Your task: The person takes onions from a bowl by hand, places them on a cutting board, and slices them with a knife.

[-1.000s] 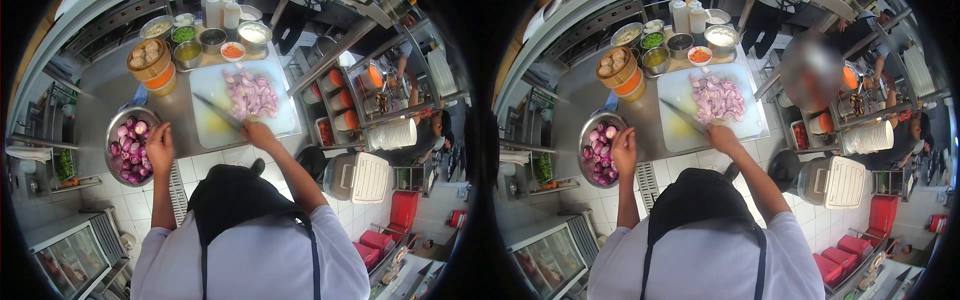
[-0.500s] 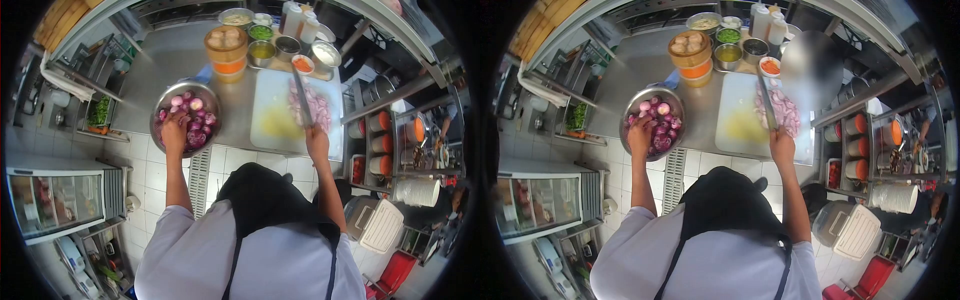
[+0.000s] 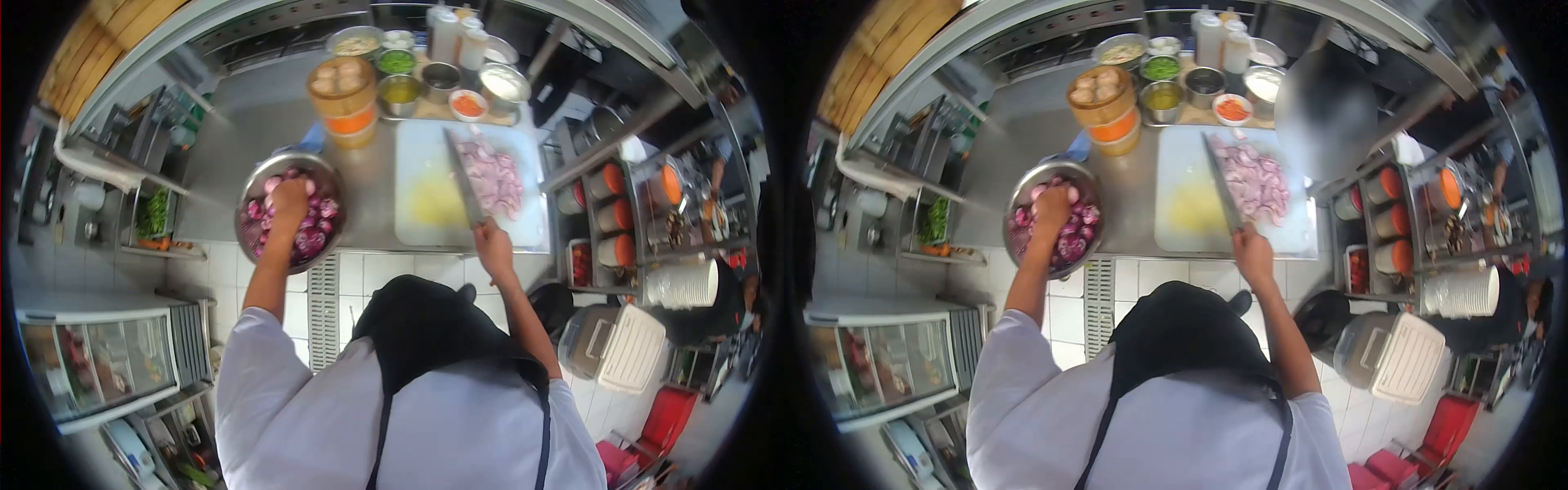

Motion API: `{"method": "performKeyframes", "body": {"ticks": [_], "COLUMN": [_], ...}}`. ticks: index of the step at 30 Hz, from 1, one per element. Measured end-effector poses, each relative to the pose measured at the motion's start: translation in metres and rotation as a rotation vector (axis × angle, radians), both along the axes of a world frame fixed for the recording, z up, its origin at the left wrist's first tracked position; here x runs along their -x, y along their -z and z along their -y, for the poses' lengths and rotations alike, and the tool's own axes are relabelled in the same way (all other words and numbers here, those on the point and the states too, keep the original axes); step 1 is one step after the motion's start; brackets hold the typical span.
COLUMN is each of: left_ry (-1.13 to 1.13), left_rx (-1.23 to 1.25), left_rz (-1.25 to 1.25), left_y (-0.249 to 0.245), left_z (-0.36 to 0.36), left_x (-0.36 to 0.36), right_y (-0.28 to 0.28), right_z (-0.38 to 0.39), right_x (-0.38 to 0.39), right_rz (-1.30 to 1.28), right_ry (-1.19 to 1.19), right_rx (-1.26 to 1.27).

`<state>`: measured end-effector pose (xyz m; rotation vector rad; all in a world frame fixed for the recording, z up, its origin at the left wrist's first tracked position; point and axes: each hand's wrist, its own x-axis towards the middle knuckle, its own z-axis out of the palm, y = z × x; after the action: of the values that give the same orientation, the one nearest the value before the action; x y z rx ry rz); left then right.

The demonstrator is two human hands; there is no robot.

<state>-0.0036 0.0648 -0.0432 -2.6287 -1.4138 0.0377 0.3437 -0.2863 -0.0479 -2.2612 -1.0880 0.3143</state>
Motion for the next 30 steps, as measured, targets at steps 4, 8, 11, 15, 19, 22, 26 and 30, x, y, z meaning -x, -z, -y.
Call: {"method": "performKeyframes", "body": {"ticks": [4, 8, 11, 15, 19, 22, 26, 30], "left_ry": [0.086, 0.066, -0.119, -0.085, 0.383, 0.527, 0.480, 0.341], "left_rx": [-0.023, -0.023, 0.090, 0.298, 0.366, 0.425, 0.467, 0.334], "left_rz": [0.045, 0.133, 0.501, 0.777, 0.676, 0.564, 0.685, 0.861], "left_y": [0.014, -0.064, -0.099, -0.118, -0.093, -0.045, -0.012, 0.006], "left_z": [-0.016, 0.019, 0.046, 0.088, 0.147, 0.160, 0.159, 0.154], "left_x": [0.005, -0.006, -0.011, -0.047, -0.127, -0.173, -0.196, -0.186], "right_y": [-0.008, -0.022, -0.024, -0.019, -0.029, -0.041, -0.052, -0.067], "right_z": [0.011, 0.020, 0.021, 0.018, 0.013, 0.010, 0.015, 0.025], "right_x": [0.012, 0.022, 0.025, 0.024, 0.029, 0.033, 0.037, 0.044], "right_rz": [0.036, 0.186, 0.234, 0.199, 0.092, 0.072, 0.125, 0.134], "right_ry": [-0.033, -0.031, -0.033, -0.014, 0.003, -0.021, -0.089, -0.135], "right_rx": [-0.031, -0.055, -0.074, -0.055, -0.062, 0.017, 0.073, 0.152]}}
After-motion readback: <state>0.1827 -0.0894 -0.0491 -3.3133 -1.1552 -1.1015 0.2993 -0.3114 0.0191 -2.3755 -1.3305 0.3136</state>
